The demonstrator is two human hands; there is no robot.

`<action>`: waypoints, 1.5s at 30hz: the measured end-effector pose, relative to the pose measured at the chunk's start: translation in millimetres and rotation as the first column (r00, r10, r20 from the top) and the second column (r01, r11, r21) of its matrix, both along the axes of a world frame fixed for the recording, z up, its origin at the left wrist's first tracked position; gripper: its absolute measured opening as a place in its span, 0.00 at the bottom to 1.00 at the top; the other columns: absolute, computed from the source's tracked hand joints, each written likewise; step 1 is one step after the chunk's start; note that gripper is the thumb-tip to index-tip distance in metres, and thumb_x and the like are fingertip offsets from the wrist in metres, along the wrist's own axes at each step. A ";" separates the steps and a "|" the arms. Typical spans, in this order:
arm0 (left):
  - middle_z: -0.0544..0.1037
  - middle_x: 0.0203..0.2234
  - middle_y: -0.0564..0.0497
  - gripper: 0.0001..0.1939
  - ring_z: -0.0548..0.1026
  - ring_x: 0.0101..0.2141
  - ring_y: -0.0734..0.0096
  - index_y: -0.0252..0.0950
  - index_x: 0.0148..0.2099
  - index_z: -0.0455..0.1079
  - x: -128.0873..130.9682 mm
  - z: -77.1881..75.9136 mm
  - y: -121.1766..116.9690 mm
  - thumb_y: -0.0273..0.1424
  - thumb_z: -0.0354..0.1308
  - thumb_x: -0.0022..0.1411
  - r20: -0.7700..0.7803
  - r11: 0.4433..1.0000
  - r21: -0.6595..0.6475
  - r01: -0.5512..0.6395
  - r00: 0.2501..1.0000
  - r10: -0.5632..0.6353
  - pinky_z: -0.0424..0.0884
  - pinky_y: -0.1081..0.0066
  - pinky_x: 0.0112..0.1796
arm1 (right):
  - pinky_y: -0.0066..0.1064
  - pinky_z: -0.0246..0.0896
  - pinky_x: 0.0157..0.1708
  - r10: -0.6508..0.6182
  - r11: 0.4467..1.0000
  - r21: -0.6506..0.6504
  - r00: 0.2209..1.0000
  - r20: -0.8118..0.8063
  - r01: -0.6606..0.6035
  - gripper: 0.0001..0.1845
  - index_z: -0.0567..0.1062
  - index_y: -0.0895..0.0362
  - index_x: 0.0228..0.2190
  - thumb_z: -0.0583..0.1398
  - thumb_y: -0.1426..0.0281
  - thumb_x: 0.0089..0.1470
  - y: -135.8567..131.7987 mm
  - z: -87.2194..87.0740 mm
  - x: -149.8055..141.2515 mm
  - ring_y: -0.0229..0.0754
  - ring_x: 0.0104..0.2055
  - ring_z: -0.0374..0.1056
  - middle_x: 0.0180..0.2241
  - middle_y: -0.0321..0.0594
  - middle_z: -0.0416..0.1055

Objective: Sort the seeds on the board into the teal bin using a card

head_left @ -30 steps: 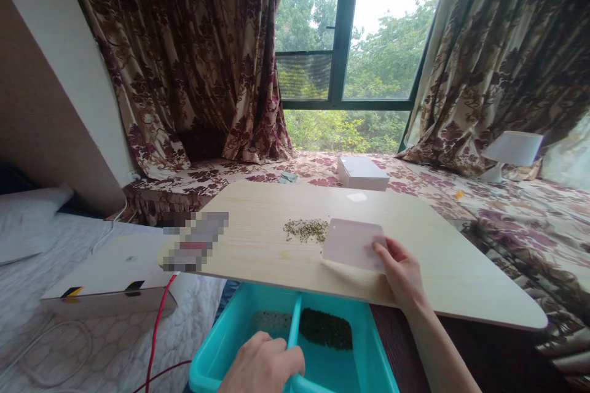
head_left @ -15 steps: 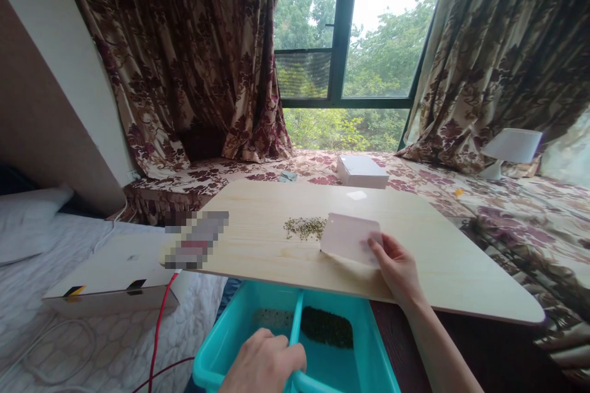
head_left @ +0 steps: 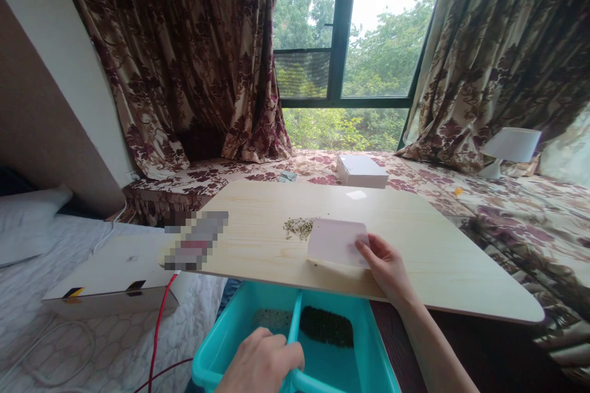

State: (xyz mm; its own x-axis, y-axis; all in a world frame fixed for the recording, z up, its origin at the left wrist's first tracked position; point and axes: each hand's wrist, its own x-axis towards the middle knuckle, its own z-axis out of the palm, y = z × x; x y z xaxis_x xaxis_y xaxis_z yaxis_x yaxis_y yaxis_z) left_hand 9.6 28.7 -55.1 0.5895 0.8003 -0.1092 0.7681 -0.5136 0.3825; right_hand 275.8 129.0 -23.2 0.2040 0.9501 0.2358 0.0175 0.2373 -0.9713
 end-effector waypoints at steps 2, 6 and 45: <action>0.73 0.30 0.56 0.14 0.68 0.33 0.69 0.44 0.39 0.69 -0.7 -1.1 0.6 0.41 0.63 0.51 -0.004 1.000 -0.007 -0.001 1.000 0.001 0.59 0.73 0.36 | 0.31 0.67 0.31 0.024 1.000 -0.012 1.000 0.013 -0.024 0.20 0.77 0.56 0.29 0.67 0.54 0.38 -1.4 0.7 -0.2 0.45 0.32 0.73 0.27 0.40 0.78; 0.72 0.29 0.55 0.12 0.68 0.33 0.68 0.44 0.39 0.69 -1.4 -0.8 0.4 0.41 0.62 0.52 -0.001 1.000 -0.017 -0.018 1.000 0.018 0.60 0.73 0.36 | 0.30 0.66 0.30 0.050 0.998 -0.029 0.998 0.049 -0.049 0.18 0.77 0.56 0.28 0.66 0.55 0.40 -4.3 2.6 2.2 0.43 0.30 0.72 0.26 0.39 0.77; 0.75 0.21 0.53 0.07 0.66 0.19 0.74 0.42 0.36 0.70 56.8 -21.2 5.5 0.37 0.53 0.62 -0.194 0.919 0.233 0.317 0.942 -0.275 0.62 0.69 0.34 | 0.33 0.69 0.32 -0.190 0.980 -0.045 0.979 0.069 0.194 0.18 0.76 0.54 0.29 0.66 0.57 0.36 -34.4 -3.3 25.5 0.47 0.34 0.74 0.28 0.41 0.79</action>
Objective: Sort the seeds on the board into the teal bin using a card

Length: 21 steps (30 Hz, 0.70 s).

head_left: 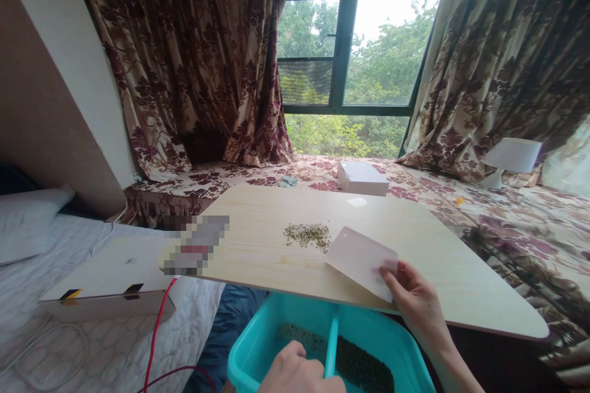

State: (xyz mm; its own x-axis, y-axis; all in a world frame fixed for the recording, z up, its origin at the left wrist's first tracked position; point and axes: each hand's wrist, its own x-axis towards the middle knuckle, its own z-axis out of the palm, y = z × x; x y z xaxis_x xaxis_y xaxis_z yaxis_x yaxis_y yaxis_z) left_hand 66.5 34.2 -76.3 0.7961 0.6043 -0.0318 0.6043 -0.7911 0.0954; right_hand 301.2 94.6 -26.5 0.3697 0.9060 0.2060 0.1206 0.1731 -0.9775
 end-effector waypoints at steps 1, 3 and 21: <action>0.75 0.21 0.53 0.07 0.66 0.19 0.74 0.42 0.36 0.70 2.0 0.7 -0.3 0.37 0.53 0.62 0.000 1.000 0.002 -0.018 1.000 0.018 0.62 0.69 0.34 | 0.33 0.69 0.33 -0.020 1.000 0.003 1.000 -0.001 0.020 0.18 0.75 0.54 0.29 0.66 0.57 0.37 0.2 0.2 0.2 0.47 0.34 0.74 0.29 0.41 0.79; 0.74 0.21 0.53 0.07 0.66 0.19 0.73 0.43 0.35 0.70 5.2 1.1 -0.6 0.36 0.53 0.62 0.004 0.997 0.008 -0.075 0.997 0.075 0.62 0.67 0.35 | 0.33 0.68 0.33 -0.051 0.999 0.001 0.999 0.001 0.051 0.18 0.75 0.54 0.30 0.66 0.57 0.37 0.5 1.3 0.7 0.47 0.34 0.74 0.29 0.41 0.79; 0.73 0.18 0.56 0.06 0.66 0.17 0.74 0.44 0.35 0.70 -4.6 -3.3 1.2 0.36 0.53 0.63 0.140 0.972 0.234 -0.001 0.990 -0.033 0.61 0.72 0.28 | 0.33 0.70 0.32 0.004 1.000 -0.019 1.000 0.031 -0.003 0.17 0.76 0.56 0.30 0.65 0.58 0.39 -14.0 11.5 -8.3 0.47 0.32 0.74 0.28 0.43 0.79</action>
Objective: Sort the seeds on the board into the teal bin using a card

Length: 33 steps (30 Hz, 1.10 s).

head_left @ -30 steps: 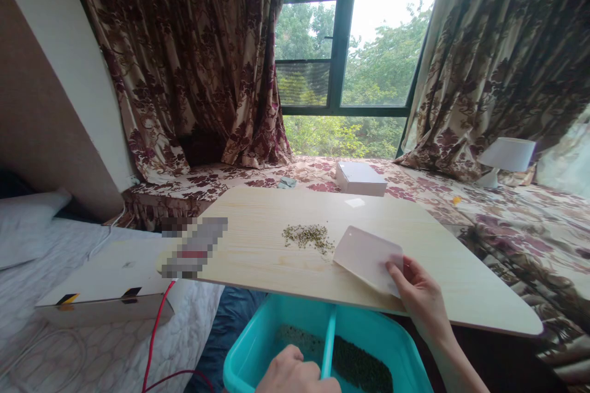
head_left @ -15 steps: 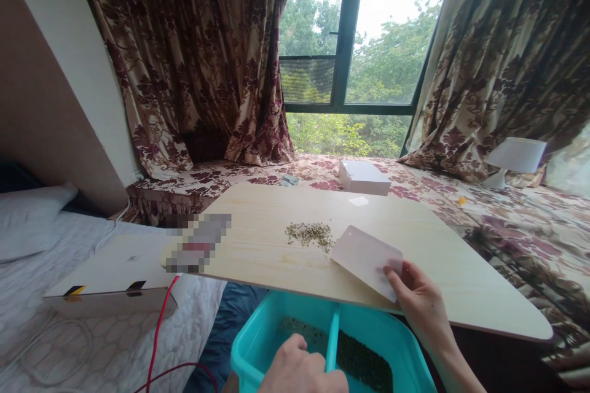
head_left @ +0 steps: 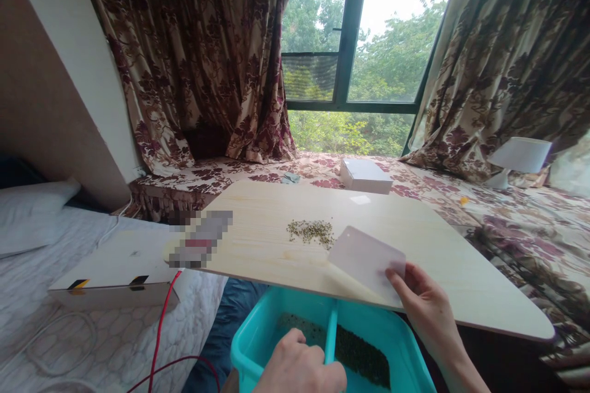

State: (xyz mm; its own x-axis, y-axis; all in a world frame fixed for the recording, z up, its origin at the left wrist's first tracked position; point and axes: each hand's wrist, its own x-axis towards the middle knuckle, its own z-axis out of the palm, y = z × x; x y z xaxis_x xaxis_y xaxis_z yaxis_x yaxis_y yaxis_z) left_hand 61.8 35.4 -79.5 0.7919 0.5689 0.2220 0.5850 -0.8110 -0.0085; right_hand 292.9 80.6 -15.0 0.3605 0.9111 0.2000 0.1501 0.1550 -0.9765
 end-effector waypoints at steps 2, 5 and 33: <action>0.74 0.18 0.56 0.05 0.68 0.17 0.74 0.44 0.34 0.70 0.3 6.2 -1.2 0.35 0.54 0.62 -0.013 1.000 -0.015 -0.012 1.000 0.012 0.61 0.72 0.29 | 0.33 0.70 0.33 -0.050 0.999 -0.007 0.999 -0.001 0.050 0.17 0.76 0.56 0.29 0.66 0.59 0.37 7.6 -0.4 5.9 0.48 0.33 0.75 0.28 0.43 0.79; 0.74 0.19 0.56 0.05 0.69 0.18 0.74 0.43 0.33 0.70 0.9 13.1 -2.4 0.35 0.56 0.61 -0.037 0.999 -0.030 -0.019 0.999 0.018 0.62 0.72 0.29 | 0.33 0.69 0.33 -0.074 0.997 -0.011 0.997 0.024 0.074 0.16 0.75 0.56 0.28 0.65 0.60 0.36 16.9 -3.3 8.4 0.48 0.33 0.75 0.27 0.42 0.78; 0.69 0.15 0.58 0.08 0.65 0.16 0.72 0.41 0.28 0.65 0.1 3.0 -16.9 0.36 0.59 0.57 0.151 0.976 0.192 -0.102 0.986 0.073 0.61 0.69 0.30 | 0.28 0.68 0.27 0.270 0.962 0.000 0.957 0.104 -0.272 0.14 0.76 0.56 0.27 0.65 0.58 0.43 -7.6 4.5 -32.6 0.42 0.28 0.73 0.26 0.41 0.77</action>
